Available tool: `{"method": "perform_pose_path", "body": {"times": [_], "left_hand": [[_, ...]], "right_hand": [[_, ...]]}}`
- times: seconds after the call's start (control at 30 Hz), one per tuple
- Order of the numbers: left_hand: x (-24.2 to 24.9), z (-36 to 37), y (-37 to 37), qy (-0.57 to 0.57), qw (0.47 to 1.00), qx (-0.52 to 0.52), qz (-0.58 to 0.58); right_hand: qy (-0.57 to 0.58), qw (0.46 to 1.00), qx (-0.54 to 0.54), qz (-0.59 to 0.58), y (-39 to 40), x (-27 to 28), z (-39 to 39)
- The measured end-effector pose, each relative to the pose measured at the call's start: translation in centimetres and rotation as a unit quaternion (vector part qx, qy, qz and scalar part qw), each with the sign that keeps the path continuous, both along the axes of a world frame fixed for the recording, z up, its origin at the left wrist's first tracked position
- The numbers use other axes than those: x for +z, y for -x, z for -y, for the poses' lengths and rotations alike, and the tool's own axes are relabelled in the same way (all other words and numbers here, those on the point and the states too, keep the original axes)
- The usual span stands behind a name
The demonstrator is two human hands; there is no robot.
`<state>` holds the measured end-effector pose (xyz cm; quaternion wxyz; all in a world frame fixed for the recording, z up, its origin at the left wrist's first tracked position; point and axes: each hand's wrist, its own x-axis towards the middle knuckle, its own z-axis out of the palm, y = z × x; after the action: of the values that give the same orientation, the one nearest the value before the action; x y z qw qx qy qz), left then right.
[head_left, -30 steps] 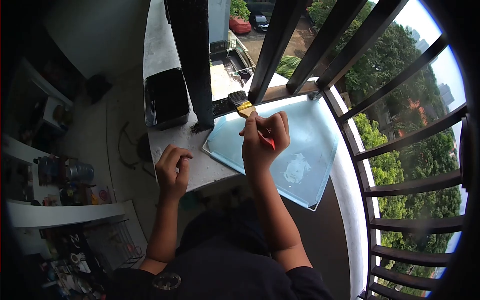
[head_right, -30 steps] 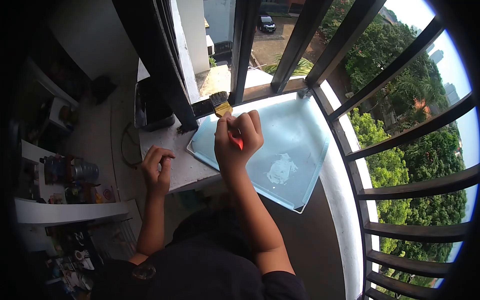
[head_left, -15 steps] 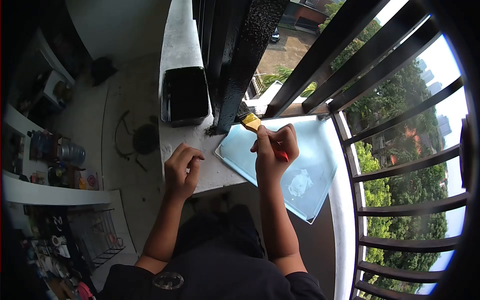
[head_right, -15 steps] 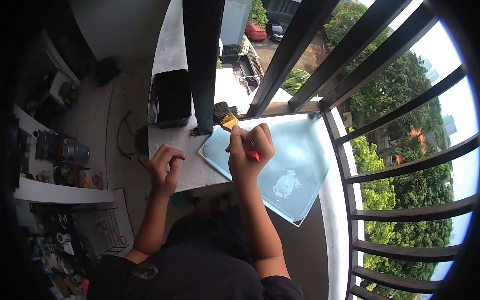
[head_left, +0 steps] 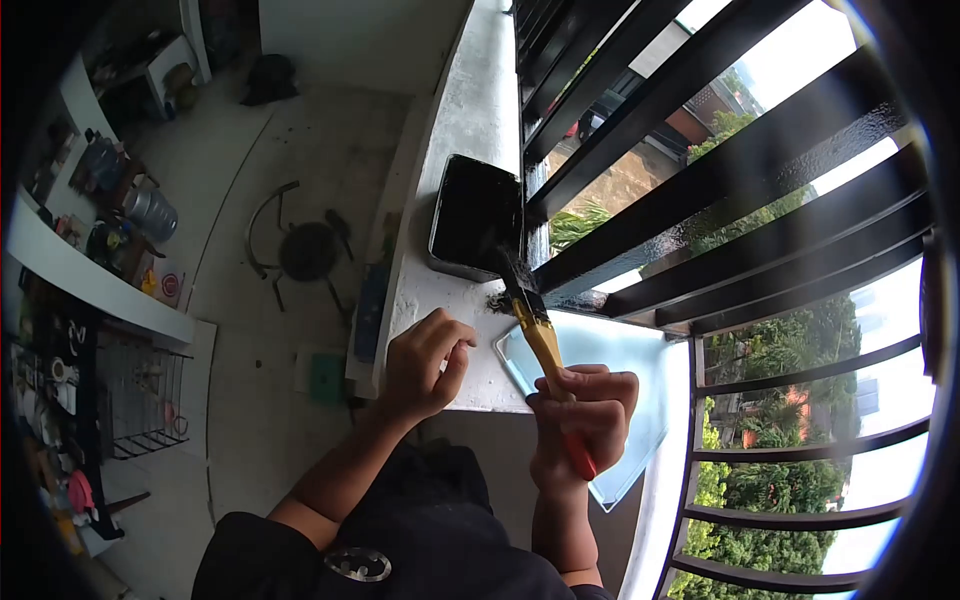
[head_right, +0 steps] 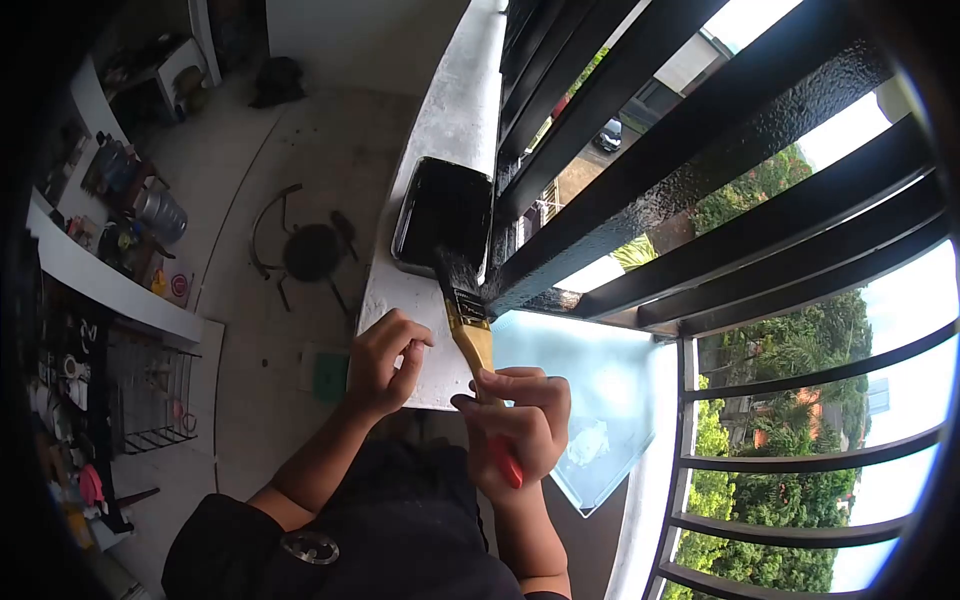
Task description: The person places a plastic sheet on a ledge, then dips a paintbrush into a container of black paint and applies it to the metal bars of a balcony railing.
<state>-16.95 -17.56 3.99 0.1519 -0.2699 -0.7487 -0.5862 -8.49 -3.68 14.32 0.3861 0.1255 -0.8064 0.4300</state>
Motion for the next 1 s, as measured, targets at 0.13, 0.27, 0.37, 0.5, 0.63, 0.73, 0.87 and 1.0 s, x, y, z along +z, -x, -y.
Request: {"method": "perform_pose_path", "body": {"times": [0.13,0.27,0.37,0.5,0.63,0.73,0.87,1.0], "left_hand": [[0.0,0.0,0.0,-0.042,0.997,0.051,0.034],[-0.1,0.5,-0.3,-0.040,0.995,0.082,0.046],[-0.5,-0.2,0.4,-0.063,0.984,0.167,0.000],[-1.2,-0.1,0.7,-0.072,0.982,0.172,0.033],[-1.2,-0.3,0.6,-0.069,0.985,0.155,-0.028],[-0.2,-1.7,-0.1,-0.045,0.989,0.129,-0.052],[1.6,-4.1,-1.1,0.090,0.973,-0.098,-0.190],[2.0,-9.7,-2.1,0.178,0.819,-0.393,-0.378]], "right_hand": [[-0.090,0.994,-0.038,0.044,4.5,0.9,0.7],[-0.040,0.998,-0.044,0.021,8.0,0.0,0.3],[0.119,0.986,-0.015,0.111,10.5,-0.5,1.8],[0.151,0.986,-0.021,0.074,10.4,-0.7,3.8],[0.185,0.982,0.026,0.034,3.2,-0.3,1.3],[0.000,0.999,-0.049,-0.016,-1.7,1.0,-2.8],[-0.235,0.949,-0.203,-0.059,-3.4,2.6,-6.7],[-0.391,0.911,-0.130,0.014,-1.5,1.9,-8.9]]}}
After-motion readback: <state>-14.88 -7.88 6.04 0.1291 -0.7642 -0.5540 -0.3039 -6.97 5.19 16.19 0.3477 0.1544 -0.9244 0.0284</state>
